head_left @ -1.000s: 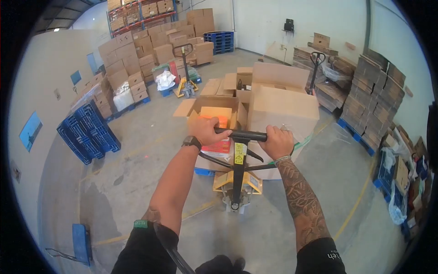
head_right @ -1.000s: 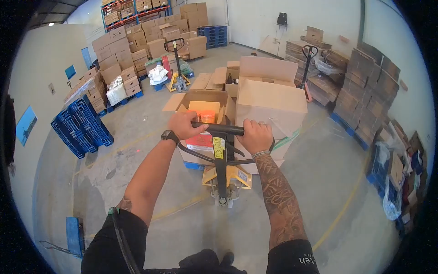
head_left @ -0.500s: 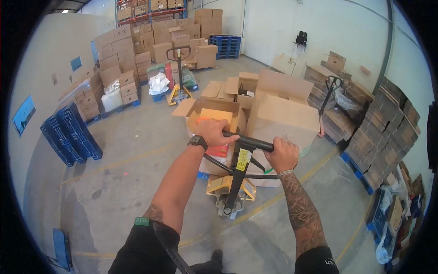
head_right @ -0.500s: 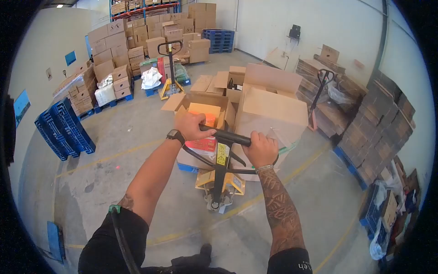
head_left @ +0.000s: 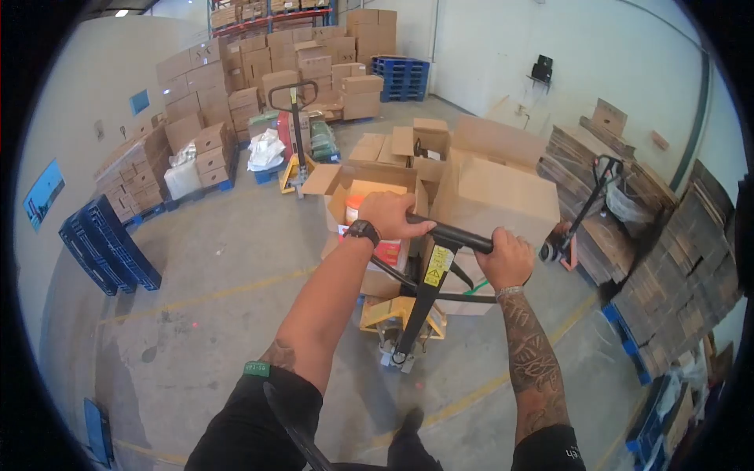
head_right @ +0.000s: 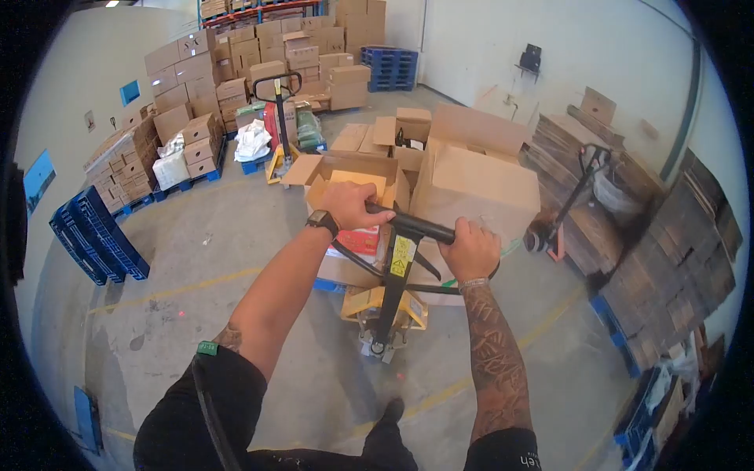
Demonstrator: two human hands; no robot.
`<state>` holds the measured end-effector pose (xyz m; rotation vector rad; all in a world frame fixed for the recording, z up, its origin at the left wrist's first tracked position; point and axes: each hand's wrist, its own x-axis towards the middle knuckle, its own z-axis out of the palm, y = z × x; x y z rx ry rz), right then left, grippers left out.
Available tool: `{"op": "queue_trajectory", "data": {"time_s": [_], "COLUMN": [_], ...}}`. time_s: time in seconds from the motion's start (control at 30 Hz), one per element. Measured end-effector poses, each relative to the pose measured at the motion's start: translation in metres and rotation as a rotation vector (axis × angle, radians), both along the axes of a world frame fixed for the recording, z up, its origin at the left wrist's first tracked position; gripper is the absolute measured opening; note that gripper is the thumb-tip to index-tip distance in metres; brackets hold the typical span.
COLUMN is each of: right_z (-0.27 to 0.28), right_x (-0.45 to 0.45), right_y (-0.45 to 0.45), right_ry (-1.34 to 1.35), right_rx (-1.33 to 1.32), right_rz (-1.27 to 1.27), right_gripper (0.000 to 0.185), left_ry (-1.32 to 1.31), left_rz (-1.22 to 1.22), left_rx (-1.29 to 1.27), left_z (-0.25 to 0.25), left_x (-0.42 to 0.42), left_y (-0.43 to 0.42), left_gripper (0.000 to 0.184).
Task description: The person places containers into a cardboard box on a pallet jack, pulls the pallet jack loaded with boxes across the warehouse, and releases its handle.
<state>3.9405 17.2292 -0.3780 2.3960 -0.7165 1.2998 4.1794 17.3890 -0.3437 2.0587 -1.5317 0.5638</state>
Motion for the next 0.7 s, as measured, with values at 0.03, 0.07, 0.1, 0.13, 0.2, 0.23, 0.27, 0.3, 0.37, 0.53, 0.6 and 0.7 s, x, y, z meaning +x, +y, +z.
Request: {"op": "queue_trajectory", "data": {"time_s": [0.03,0.07,0.1,0.13,0.2,0.23,0.27,0.3,0.37,0.53,0.6,0.7], "right_z": [-0.001,-0.005,-0.003,-0.001,0.0,-0.001,-0.002,-0.003,0.0,0.012,0.014,0.015], "right_x": [0.011,0.022,0.034,0.044,0.064,0.075,0.085,0.096,0.114,0.147,0.16,0.177], "right_y": [-0.014,-0.027,-0.04,-0.052,-0.07,-0.08,-0.093,-0.105,-0.132,-0.211,-0.25,-0.3], "right_ry": [-0.006,0.009,0.02,0.014,0.066,0.074,0.053,0.032,0.04,0.041,0.038,0.069], "right_rx": [-0.005,0.008,0.02,0.017,0.088,0.087,0.085,0.086,0.081,0.038,0.017,-0.01], "right_rz": [0.011,0.017,0.02,0.022,0.038,0.041,0.033,0.038,0.036,0.005,0.003,-0.049], "right_gripper": [0.037,0.037,0.037,0.037,0.037,0.037,0.037,0.037,0.037,0.036,0.036,0.037], "left_ry": [-0.004,-0.011,-0.024,-0.033,-0.015,-0.005,0.006,0.013,0.032,0.04,0.071,0.049], "left_rz": [0.014,0.023,0.054,0.081,0.082,0.071,0.047,0.051,0.027,-0.041,0.028,0.002], "left_rx": [0.002,-0.004,0.02,0.049,0.045,0.049,0.046,0.043,0.04,-0.058,0.052,0.015], "left_z": [0.0,-0.002,-0.004,-0.007,-0.009,-0.009,-0.007,-0.006,0.0,0.001,0.016,0.015], "left_x": [0.01,0.021,0.033,0.046,0.069,0.081,0.091,0.101,0.122,0.162,0.165,0.182], "left_y": [-0.012,-0.024,-0.037,-0.05,-0.073,-0.085,-0.101,-0.113,-0.141,-0.233,-0.262,-0.309], "left_gripper": [0.06,0.06,0.06,0.06,0.059,0.059,0.058,0.058,0.059,0.063,0.069,0.069]}}
